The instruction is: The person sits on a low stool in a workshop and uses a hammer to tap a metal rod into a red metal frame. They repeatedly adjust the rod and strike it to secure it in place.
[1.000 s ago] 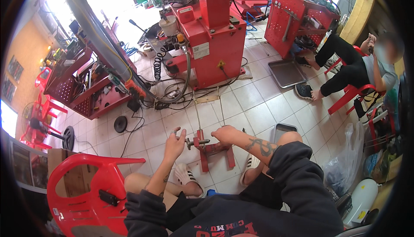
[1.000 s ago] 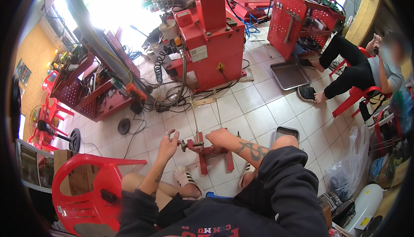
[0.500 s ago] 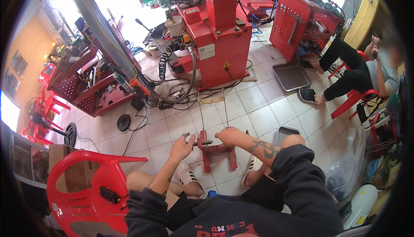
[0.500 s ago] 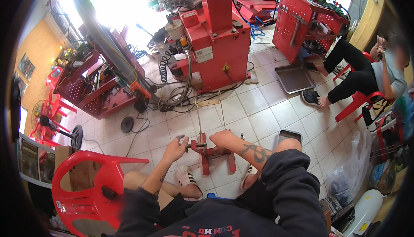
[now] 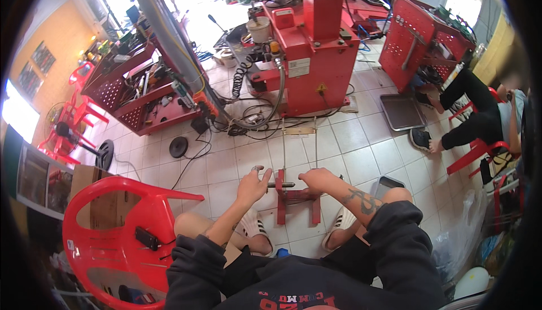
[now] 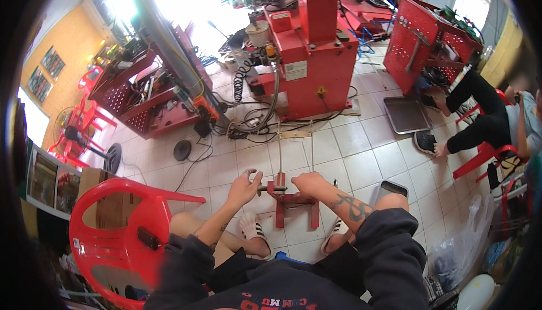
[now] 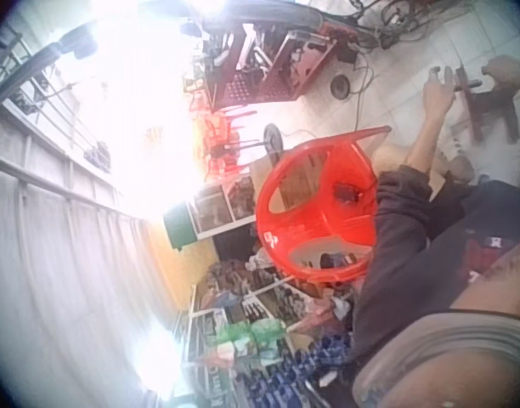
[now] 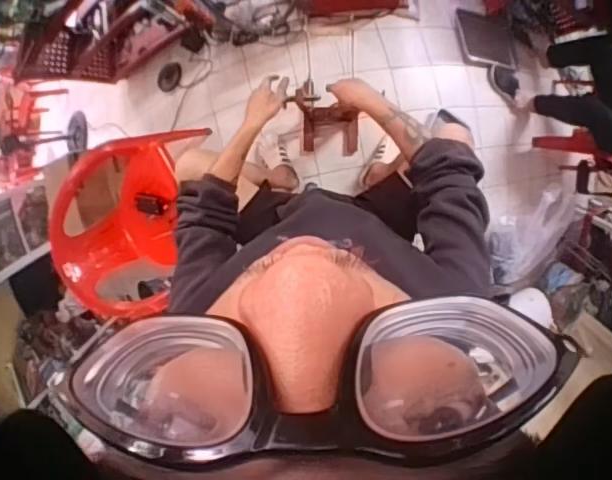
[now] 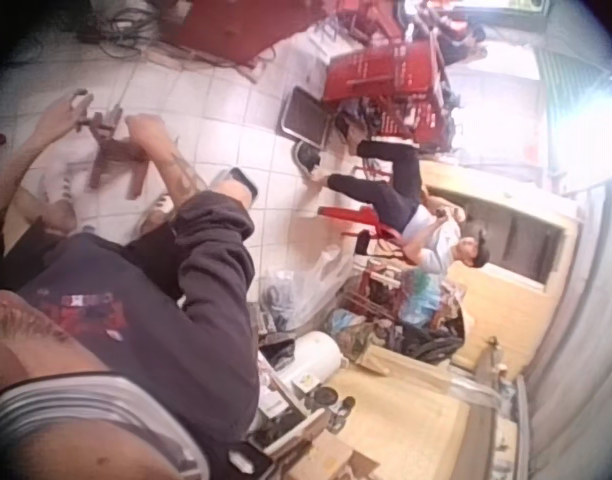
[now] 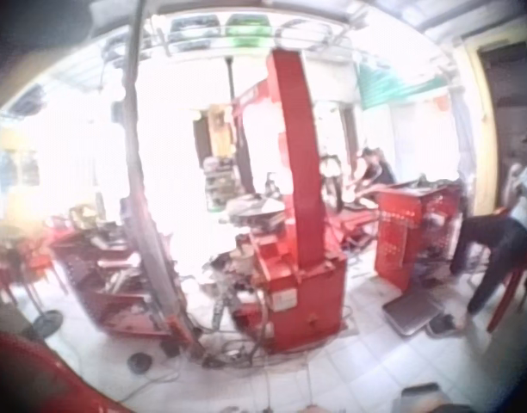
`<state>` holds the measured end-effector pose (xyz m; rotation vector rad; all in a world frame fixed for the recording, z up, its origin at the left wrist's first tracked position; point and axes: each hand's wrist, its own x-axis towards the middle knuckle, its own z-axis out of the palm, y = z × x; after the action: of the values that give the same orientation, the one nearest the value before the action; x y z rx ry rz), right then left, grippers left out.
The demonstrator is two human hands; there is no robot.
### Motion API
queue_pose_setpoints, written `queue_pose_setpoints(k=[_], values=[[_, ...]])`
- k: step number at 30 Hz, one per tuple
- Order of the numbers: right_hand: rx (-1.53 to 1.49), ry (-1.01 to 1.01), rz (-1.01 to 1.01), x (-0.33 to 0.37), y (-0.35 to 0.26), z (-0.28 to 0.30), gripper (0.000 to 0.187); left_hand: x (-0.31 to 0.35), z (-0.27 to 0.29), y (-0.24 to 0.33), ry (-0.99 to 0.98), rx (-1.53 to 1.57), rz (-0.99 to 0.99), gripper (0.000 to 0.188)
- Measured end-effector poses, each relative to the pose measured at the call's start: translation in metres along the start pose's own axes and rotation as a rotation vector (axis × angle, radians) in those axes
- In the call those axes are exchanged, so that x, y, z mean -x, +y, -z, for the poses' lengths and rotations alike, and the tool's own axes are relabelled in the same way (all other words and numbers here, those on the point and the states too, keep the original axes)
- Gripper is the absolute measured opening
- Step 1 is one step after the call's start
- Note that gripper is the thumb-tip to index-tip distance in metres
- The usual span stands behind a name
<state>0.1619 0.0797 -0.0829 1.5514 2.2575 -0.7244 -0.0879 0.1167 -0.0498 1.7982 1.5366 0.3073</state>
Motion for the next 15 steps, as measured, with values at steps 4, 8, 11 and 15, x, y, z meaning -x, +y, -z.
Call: queue_pose_setpoints(k=[4,8,11,15], values=[[-0.012,-0.024,-0.021,0.002,-0.003,0.007,0.059,-0.008,0.002,-0.015,0.095,0.022,0.019,0.065],[0.009,-0.035,-0.025,0.003,-0.003,0.006,0.058,-0.005,-0.008,-0.011,0.029,0.166,-0.01,0.067],[0.019,0.008,-0.003,0.002,-0.004,0.004,0.055,-0.007,-0.013,-0.018,-0.083,0.043,0.057,0.068],[0.0,0.082,0.015,0.004,-0.002,0.001,0.051,-0.006,-0.009,-0.021,-0.058,-0.013,0.132,0.067]])
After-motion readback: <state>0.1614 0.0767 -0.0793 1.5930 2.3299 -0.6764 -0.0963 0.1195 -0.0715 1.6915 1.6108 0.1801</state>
